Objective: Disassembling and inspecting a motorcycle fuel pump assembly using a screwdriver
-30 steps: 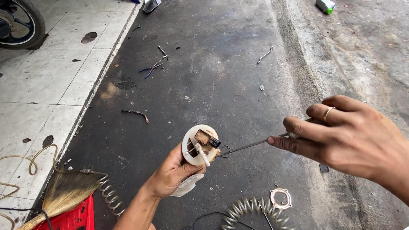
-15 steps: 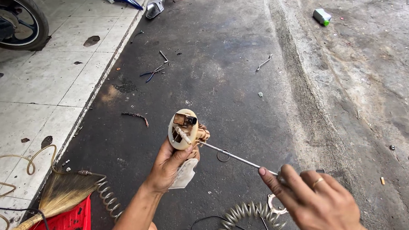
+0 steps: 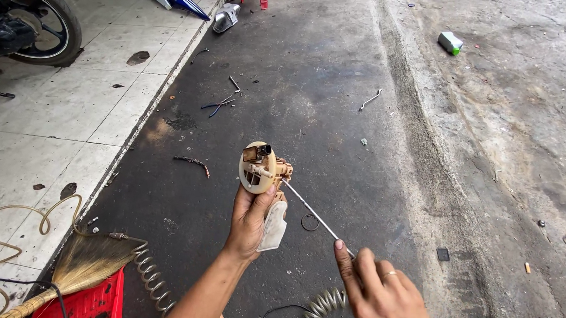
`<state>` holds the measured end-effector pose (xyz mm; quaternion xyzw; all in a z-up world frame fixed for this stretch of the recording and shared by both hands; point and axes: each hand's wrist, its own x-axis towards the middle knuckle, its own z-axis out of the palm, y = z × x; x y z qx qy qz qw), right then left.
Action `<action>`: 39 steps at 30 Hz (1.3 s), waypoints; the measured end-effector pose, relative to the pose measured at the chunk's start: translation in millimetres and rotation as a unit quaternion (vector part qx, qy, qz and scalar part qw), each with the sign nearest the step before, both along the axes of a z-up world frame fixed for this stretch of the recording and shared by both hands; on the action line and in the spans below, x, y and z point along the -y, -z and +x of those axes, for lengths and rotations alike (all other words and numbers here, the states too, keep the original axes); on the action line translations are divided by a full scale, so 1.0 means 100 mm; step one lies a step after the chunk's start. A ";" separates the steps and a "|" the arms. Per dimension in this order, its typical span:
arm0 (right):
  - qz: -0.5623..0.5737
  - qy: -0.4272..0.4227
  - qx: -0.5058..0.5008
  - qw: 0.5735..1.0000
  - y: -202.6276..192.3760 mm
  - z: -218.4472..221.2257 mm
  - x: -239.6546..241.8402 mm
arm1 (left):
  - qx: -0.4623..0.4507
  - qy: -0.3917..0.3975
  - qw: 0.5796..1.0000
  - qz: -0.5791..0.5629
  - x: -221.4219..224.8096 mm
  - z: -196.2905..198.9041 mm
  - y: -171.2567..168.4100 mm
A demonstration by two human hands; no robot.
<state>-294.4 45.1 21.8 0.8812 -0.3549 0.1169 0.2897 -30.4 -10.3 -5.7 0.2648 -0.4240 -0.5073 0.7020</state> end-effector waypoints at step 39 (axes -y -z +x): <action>0.573 0.083 0.457 0.675 -0.31 -0.04 0.57 | 0.768 -0.214 0.550 -0.249 -0.19 -0.71 0.09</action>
